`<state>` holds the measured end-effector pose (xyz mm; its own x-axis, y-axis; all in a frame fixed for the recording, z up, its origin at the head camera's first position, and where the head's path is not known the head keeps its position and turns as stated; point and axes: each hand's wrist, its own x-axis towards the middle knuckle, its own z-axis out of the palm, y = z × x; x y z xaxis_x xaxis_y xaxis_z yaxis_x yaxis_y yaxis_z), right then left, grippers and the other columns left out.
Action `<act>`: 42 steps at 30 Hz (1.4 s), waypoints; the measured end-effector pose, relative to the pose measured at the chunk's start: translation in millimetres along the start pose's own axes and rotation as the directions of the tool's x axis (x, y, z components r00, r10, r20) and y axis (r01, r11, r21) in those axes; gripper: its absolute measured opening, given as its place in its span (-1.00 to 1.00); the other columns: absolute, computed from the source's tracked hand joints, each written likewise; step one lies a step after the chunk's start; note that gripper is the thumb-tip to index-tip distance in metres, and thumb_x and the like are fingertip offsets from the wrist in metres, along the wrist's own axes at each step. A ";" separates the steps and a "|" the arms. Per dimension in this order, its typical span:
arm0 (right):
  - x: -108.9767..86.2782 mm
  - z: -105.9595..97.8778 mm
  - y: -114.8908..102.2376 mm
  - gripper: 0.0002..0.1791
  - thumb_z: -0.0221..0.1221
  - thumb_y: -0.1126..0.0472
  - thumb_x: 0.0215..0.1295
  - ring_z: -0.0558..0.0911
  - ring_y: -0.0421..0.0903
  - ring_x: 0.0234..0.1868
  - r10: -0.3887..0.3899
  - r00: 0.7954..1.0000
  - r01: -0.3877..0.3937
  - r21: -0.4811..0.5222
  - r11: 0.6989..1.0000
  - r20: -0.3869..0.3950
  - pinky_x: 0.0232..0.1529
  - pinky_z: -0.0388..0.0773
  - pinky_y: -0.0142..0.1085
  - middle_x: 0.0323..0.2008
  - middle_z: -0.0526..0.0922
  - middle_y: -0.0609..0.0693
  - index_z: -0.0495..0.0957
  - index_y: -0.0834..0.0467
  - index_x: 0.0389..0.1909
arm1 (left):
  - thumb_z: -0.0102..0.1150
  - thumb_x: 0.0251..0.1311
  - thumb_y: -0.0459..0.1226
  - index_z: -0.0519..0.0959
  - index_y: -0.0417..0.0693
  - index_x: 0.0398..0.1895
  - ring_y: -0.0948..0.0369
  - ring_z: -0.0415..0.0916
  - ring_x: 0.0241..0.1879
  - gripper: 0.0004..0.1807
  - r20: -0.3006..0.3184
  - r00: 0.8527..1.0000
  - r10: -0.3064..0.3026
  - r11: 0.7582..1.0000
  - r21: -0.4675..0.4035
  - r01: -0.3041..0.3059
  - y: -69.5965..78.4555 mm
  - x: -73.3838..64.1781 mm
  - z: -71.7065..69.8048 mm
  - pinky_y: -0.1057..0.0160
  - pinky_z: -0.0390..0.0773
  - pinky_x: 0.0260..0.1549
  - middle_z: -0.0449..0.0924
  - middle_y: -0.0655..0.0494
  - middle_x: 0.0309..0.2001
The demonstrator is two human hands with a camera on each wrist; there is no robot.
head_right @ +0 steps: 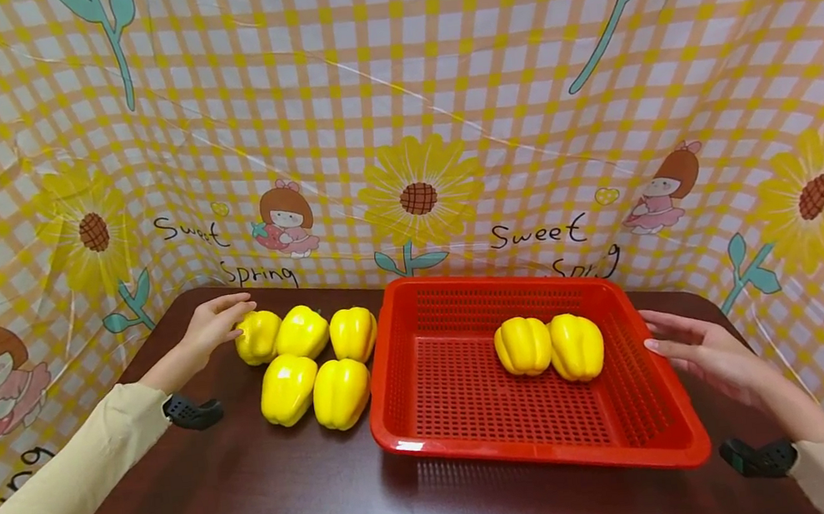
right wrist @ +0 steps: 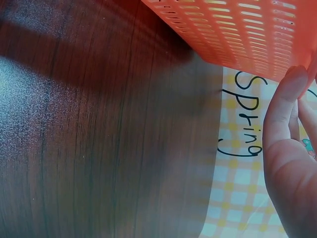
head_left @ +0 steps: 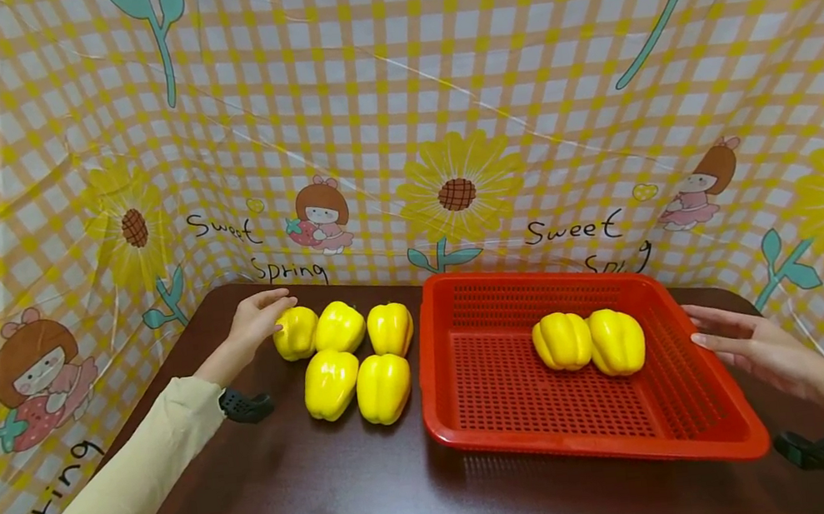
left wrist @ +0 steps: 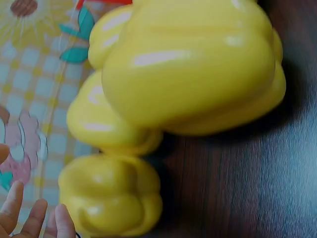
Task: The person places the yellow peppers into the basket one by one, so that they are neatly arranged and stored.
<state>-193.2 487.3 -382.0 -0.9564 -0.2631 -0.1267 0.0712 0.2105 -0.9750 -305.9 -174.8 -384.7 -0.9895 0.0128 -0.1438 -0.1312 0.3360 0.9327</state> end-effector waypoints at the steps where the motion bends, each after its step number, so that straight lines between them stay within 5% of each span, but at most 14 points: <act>1: -0.3 0.0 0.3 -0.49 -0.09 0.40 0.46 0.62 -0.43 -0.04 0.000 1.000 0.000 -0.004 1.000 0.000 -0.14 0.64 -0.45 0.01 0.54 -0.50 0.44 -0.30 0.14 | -0.02 0.39 -0.13 0.26 -0.21 0.39 -0.09 0.24 0.35 -0.42 -0.013 1.000 -0.006 1.000 -0.004 0.006 -2.9 1.5 -2.2 -0.03 0.38 0.28 0.27 -0.21 0.37; 9: 0.8 -0.1 -0.6 -0.49 -0.09 0.39 0.46 0.60 -0.45 -0.02 -0.006 1.000 0.006 -0.024 1.000 0.001 -0.13 0.63 -0.47 0.02 0.52 -0.52 0.42 -0.28 0.16 | 0.02 0.34 -0.11 0.25 -0.19 0.40 -0.11 0.24 0.31 -0.38 -0.089 0.996 -0.025 0.998 -0.056 0.021 -14.6 7.3 -14.4 -0.01 0.39 0.28 0.26 -0.20 0.37; 26: -0.7 0.0 1.5 -0.49 -0.11 0.40 0.46 0.62 -0.39 0.01 -0.022 0.999 0.021 0.026 0.999 0.030 -0.10 0.64 -0.43 0.06 0.56 -0.43 0.43 -0.25 0.19 | -0.02 0.35 0.00 -0.11 -0.31 0.49 -0.20 0.14 0.38 -0.13 0.129 0.982 -0.140 0.989 -0.034 0.145 -35.3 14.2 -21.5 0.01 0.32 0.33 -0.06 -0.31 0.48; 42: -2.7 0.8 4.6 -0.48 -0.13 0.38 0.48 0.61 -0.40 0.02 -0.019 0.999 0.019 -0.002 1.000 0.045 -0.09 0.63 -0.43 0.08 0.55 -0.45 0.39 -0.26 0.22 | 0.02 0.29 0.11 -0.02 -0.26 0.49 -0.10 0.22 0.28 -0.09 0.180 0.957 -0.229 0.971 -0.027 0.237 -44.7 17.9 -6.5 -0.06 0.36 0.29 0.05 -0.23 0.42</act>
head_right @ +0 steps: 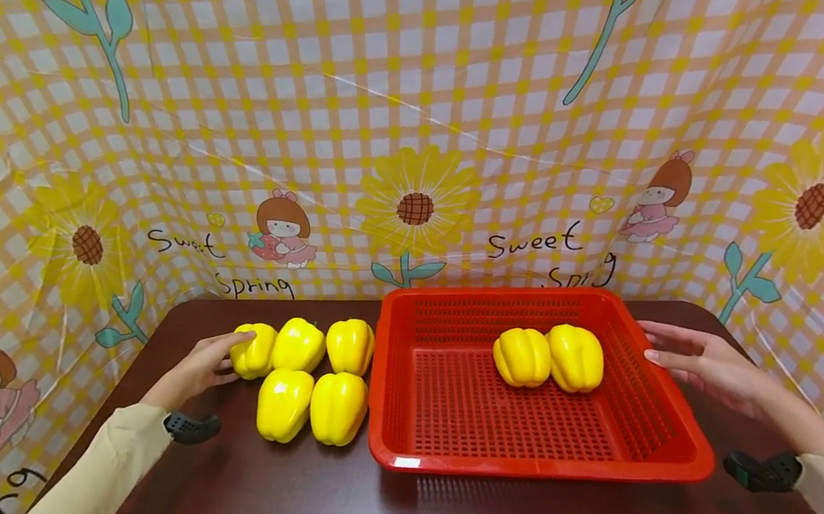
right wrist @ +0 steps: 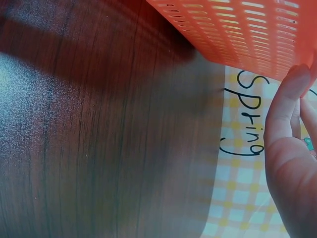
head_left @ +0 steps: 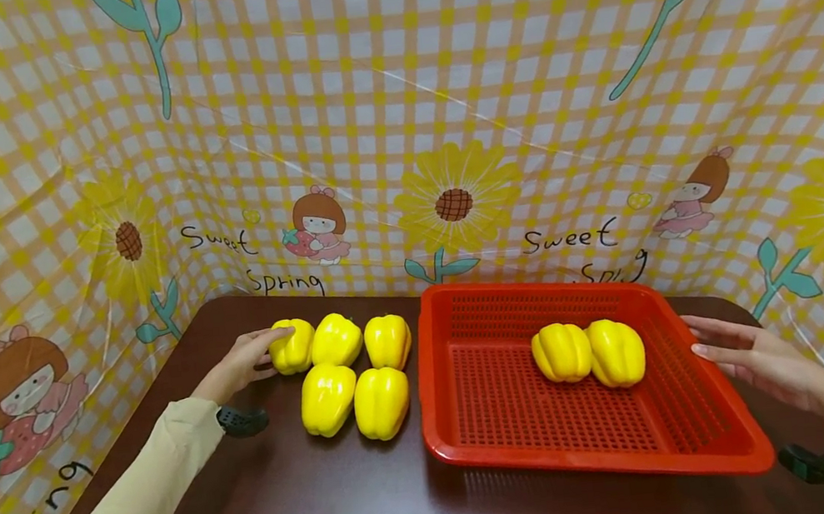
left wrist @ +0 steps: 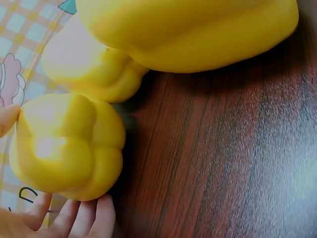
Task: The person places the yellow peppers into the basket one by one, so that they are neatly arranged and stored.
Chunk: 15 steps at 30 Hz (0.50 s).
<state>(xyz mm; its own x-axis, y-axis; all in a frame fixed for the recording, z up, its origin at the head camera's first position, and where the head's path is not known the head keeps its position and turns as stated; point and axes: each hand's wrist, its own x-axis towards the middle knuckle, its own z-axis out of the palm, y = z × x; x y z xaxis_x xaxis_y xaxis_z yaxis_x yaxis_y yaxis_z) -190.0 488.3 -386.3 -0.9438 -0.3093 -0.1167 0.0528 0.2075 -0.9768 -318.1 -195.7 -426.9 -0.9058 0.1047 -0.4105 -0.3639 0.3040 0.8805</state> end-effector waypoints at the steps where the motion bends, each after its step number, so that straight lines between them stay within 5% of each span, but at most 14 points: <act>1: -0.2 0.4 0.4 -0.48 -0.13 0.38 0.48 0.61 -0.40 0.02 0.001 1.000 -0.001 -0.002 1.000 0.002 -0.08 0.63 -0.42 0.08 0.54 -0.45 0.38 -0.26 0.23 | 0.01 0.29 0.11 -0.01 -0.26 0.48 -0.09 0.22 0.27 -0.10 0.001 1.000 -0.006 1.000 0.002 0.006 -1.5 -0.3 0.5 -0.06 0.36 0.29 0.06 -0.22 0.41; 15: -0.8 -0.8 1.2 -0.48 -0.13 0.39 0.48 0.57 -0.46 0.04 -0.011 1.000 0.011 -0.015 1.000 -0.008 -0.06 0.60 -0.49 0.09 0.51 -0.47 0.35 -0.21 0.28 | 0.03 0.27 0.14 0.16 -0.27 0.41 -0.02 0.32 0.18 -0.15 -0.001 1.000 0.007 1.000 0.004 -0.007 -1.4 1.7 2.8 -0.03 0.42 0.24 0.24 -0.16 0.28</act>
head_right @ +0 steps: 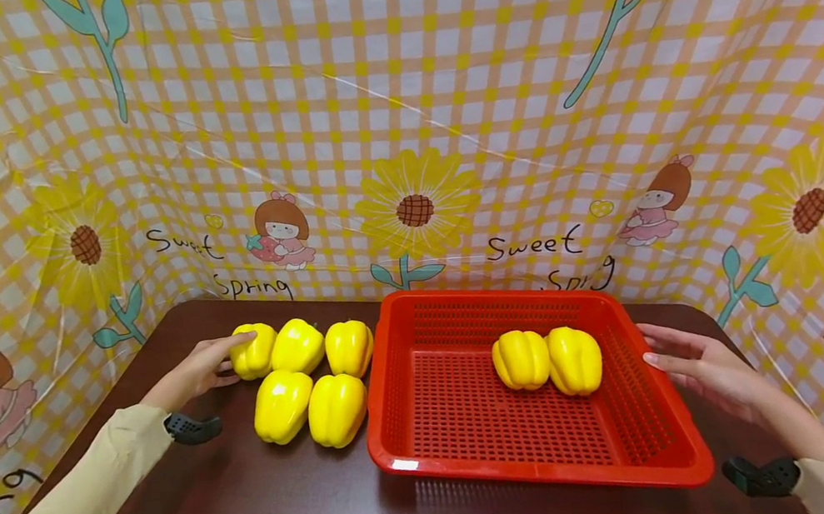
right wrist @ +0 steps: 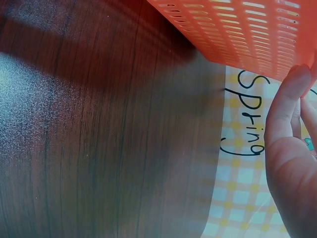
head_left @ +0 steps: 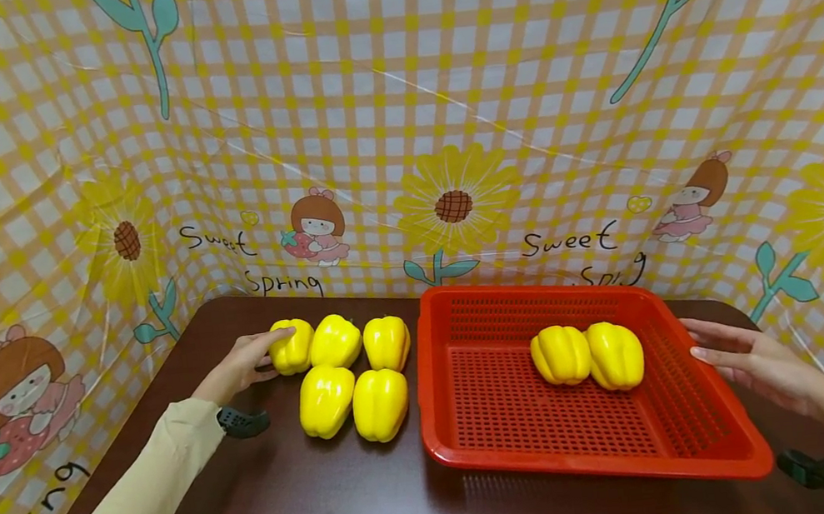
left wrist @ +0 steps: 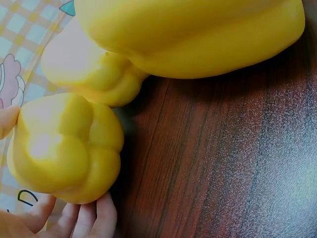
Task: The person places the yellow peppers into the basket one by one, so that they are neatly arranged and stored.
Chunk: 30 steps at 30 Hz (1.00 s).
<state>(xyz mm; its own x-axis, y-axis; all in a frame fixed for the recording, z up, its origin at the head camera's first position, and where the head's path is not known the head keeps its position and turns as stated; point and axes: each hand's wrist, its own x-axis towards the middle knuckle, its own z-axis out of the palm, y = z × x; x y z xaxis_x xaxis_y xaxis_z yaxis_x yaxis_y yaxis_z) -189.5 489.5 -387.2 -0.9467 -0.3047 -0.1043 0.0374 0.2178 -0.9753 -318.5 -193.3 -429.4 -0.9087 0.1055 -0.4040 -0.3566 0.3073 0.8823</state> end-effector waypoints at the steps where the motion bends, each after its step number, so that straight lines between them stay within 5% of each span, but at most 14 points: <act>1: -0.1 0.3 -0.1 -0.48 -0.13 0.38 0.48 0.57 -0.46 0.04 0.005 1.000 -0.005 -0.008 1.000 -0.005 -0.06 0.60 -0.49 0.09 0.51 -0.48 0.35 -0.22 0.28 | 0.03 0.27 0.14 0.13 -0.28 0.42 -0.03 0.32 0.20 -0.14 -0.002 1.000 0.001 1.000 0.000 -0.001 -0.3 -0.4 0.1 -0.05 0.41 0.24 0.23 -0.18 0.30; 10: 1.3 -0.2 0.6 -0.47 -0.13 0.40 0.47 0.59 -0.43 0.04 -0.004 1.000 0.004 0.044 0.999 0.008 -0.07 0.62 -0.44 0.10 0.53 -0.46 0.39 -0.23 0.23 | 0.06 0.26 0.13 0.27 -0.27 0.31 0.08 0.37 0.03 -0.24 -0.048 0.999 0.021 1.000 0.010 -0.021 -0.2 -2.3 2.1 0.03 0.48 0.15 0.34 -0.03 0.10; 17: 1.4 0.2 1.2 -0.46 -0.14 0.42 0.47 0.59 -0.41 0.04 -0.017 1.000 0.015 0.058 0.998 0.023 -0.07 0.63 -0.43 0.09 0.54 -0.44 0.41 -0.25 0.21 | 0.09 0.24 0.10 0.08 -0.25 0.46 -0.09 0.27 0.25 -0.11 -0.047 0.999 -0.006 1.000 0.004 0.007 -0.6 -0.9 2.0 -0.06 0.42 0.23 0.13 -0.21 0.38; 30: 2.1 0.9 -1.4 -0.46 -0.16 0.42 0.48 0.62 -0.35 0.03 -0.006 1.000 0.004 0.068 0.998 0.030 -0.09 0.65 -0.37 0.09 0.57 -0.39 0.40 -0.25 0.22 | 0.09 0.27 0.08 -0.11 -0.28 0.50 -0.10 0.22 0.32 -0.03 0.037 0.999 0.010 1.000 0.001 -0.010 -5.4 -4.2 -8.1 -0.08 0.33 0.30 0.09 -0.25 0.41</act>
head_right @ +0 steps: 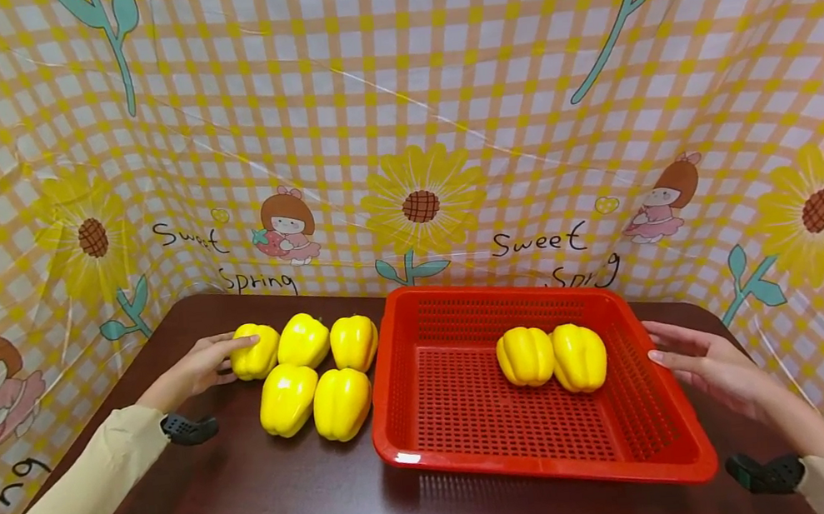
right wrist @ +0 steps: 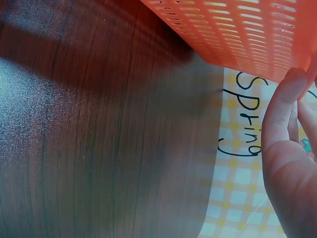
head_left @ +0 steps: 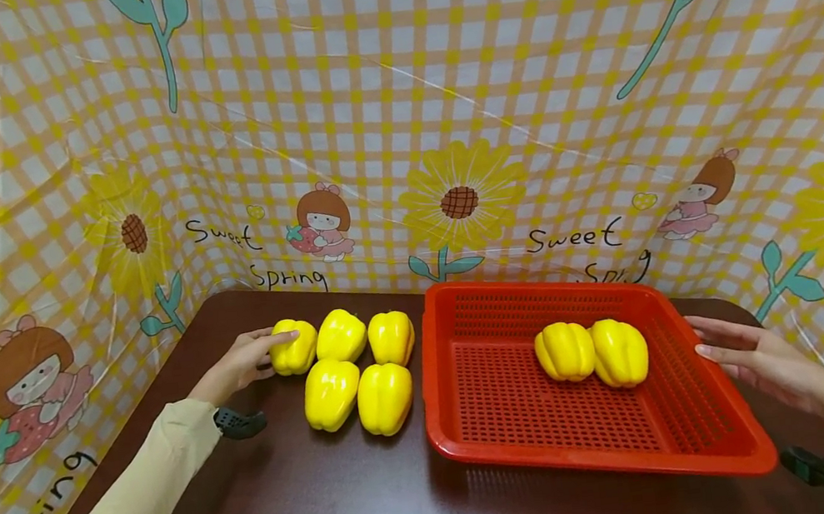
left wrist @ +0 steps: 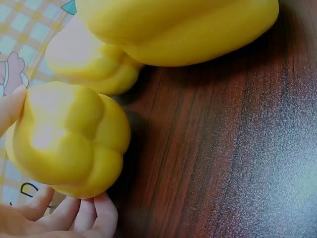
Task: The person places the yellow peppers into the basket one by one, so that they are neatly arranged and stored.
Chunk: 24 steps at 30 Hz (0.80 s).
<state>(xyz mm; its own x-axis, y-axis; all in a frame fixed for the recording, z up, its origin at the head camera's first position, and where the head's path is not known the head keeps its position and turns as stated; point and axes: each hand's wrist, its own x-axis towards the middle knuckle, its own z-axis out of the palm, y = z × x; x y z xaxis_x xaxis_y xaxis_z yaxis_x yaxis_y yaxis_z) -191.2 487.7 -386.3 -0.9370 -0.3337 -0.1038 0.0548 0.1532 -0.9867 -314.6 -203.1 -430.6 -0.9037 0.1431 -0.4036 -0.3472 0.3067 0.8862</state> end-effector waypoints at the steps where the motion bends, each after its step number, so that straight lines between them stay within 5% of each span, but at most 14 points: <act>1: 0.3 -0.1 -0.7 -0.46 -0.16 0.41 0.48 0.62 -0.35 0.03 0.001 1.000 -0.001 0.001 1.000 0.003 -0.09 0.65 -0.37 0.09 0.57 -0.39 0.40 -0.25 0.22 | 0.09 0.27 0.08 -0.11 -0.29 0.50 -0.10 0.21 0.32 -0.03 0.008 1.000 0.003 1.000 0.003 -0.003 0.3 -0.4 -0.4 -0.09 0.31 0.32 0.09 -0.26 0.42; 10: -0.2 -0.4 -3.3 -0.47 -0.16 0.40 0.48 0.61 -0.38 0.03 0.022 1.000 -0.021 -0.009 1.000 0.010 -0.08 0.64 -0.40 0.08 0.56 -0.41 0.40 -0.28 0.19 | 0.07 0.28 0.10 -0.02 -0.32 0.47 -0.10 0.08 0.40 -0.06 0.050 0.999 0.011 0.998 0.061 -0.014 1.2 -4.1 -0.1 -0.16 0.19 0.36 -0.08 -0.23 0.49; 19: 0.4 -0.2 -3.7 -0.47 -0.15 0.40 0.48 0.61 -0.37 0.03 0.022 1.000 -0.022 -0.021 1.000 -0.001 -0.08 0.64 -0.39 0.08 0.56 -0.41 0.39 -0.25 0.23 | 0.13 0.19 0.16 0.04 -0.28 0.46 -0.03 0.31 0.23 -0.02 -0.073 0.997 -0.010 0.998 0.059 0.014 -2.5 -5.4 7.9 0.01 0.45 0.21 0.19 -0.22 0.35; 24: 0.4 -0.2 -3.0 -0.48 -0.14 0.40 0.48 0.61 -0.37 0.02 0.022 1.000 -0.022 -0.023 0.999 -0.008 -0.09 0.64 -0.41 0.08 0.56 -0.41 0.40 -0.25 0.22 | 0.13 0.20 0.16 0.02 -0.29 0.45 -0.04 0.36 0.16 -0.02 -0.082 0.996 0.017 0.999 0.052 -0.013 -3.6 -8.6 10.7 -0.01 0.51 0.13 0.18 -0.24 0.33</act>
<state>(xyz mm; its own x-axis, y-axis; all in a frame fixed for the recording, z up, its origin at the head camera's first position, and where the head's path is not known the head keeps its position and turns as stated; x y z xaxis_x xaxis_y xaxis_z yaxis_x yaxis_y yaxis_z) -191.8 487.3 -383.4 -0.9382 -0.3230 -0.1242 0.0673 0.1819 -0.9810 -302.9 -195.3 -432.7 -0.9270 0.0701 -0.3685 -0.3223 0.3538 0.8780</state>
